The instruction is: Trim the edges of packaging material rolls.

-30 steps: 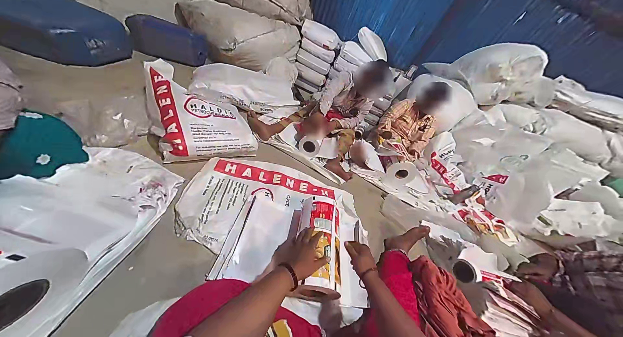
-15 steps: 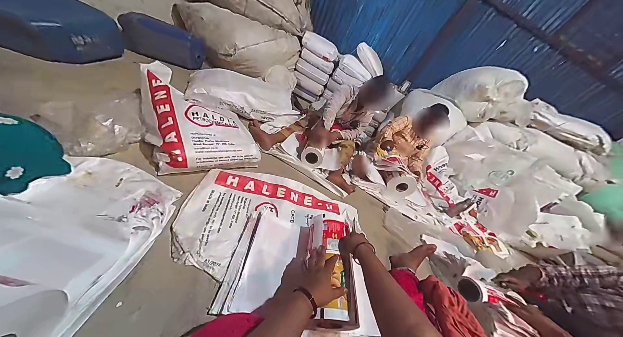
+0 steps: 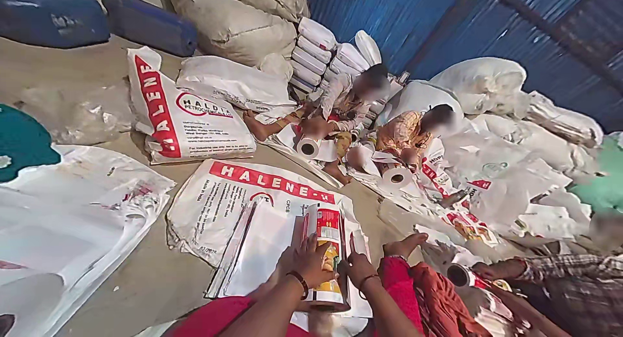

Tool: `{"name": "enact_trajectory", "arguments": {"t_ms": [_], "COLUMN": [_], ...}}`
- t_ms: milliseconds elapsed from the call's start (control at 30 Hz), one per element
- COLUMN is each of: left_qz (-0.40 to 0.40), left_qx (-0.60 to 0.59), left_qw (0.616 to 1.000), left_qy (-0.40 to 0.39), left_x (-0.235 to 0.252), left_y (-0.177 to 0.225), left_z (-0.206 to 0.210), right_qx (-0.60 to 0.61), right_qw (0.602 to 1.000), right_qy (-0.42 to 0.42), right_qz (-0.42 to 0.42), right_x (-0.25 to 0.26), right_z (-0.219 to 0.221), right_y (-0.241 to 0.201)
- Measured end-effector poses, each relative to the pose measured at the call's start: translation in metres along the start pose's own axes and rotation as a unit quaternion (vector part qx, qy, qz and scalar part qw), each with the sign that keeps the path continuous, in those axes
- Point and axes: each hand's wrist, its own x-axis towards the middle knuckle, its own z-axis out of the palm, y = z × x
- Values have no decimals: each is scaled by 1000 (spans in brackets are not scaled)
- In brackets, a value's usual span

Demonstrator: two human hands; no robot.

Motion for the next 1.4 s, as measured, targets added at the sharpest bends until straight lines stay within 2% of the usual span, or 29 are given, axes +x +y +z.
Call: {"name": "enact_trajectory", "arguments": {"t_ms": [167, 300, 400, 533, 600, 667, 733, 800, 867, 1000, 1133, 1267, 1333, 1400], "left_qz": [-2, -13, -25, -33, -29, -29, -31, -27, -25, -28, -33, -7, 8, 23], "left_qx": [-8, 11, 16, 11, 6, 2, -6, -6, -9, -12, -20, -31, -45, -55], "left_qw": [1000, 1000, 999, 999, 999, 999, 999, 1000, 1000, 1000, 999, 999, 999, 998], "left_qy": [15, 21, 17, 6, 16, 20, 16, 13, 9, 1, -6, -7, -12, 19], "left_x": [-3, -8, -8, -7, -2, -2, -1, 3, 7, 7, 9, 10, 10, 14], "left_y": [0, -3, -6, -5, -7, -9, -11, -10, -10, -12, -12, -13, -20, -29], "left_z": [3, 2, 1, -2, -3, 0, 2, 1, 0, 4, -2, -11, 0, 3], "right_qx": [166, 71, 6, -40, -13, 0, 14, 15, 14, 6, 61, 142, 169, 217], "right_qw": [985, 996, 997, 982, 975, 978, 983, 987, 992, 997, 994, 980, 979, 971], "right_qy": [-31, 20, 70, 105, 165, 197, 182, 134, 101, 71, 86, 134, 109, 97], "right_qz": [-38, -45, 33, 152, 147, 73, -30, -85, -75, -10, 12, -28, -33, -35], "right_x": [10, 15, 36, 68, 63, 48, 37, 39, 53, 70, 89, 82, 68, 59], "right_z": [9, -8, -2, 58, 63, 59, 58, 64, 85, 120, 105, 76, 68, 50], "right_y": [25, 44, 83, 145, 135, 115, 94, 77, 71, 85, 87, 80, 80, 62]}}
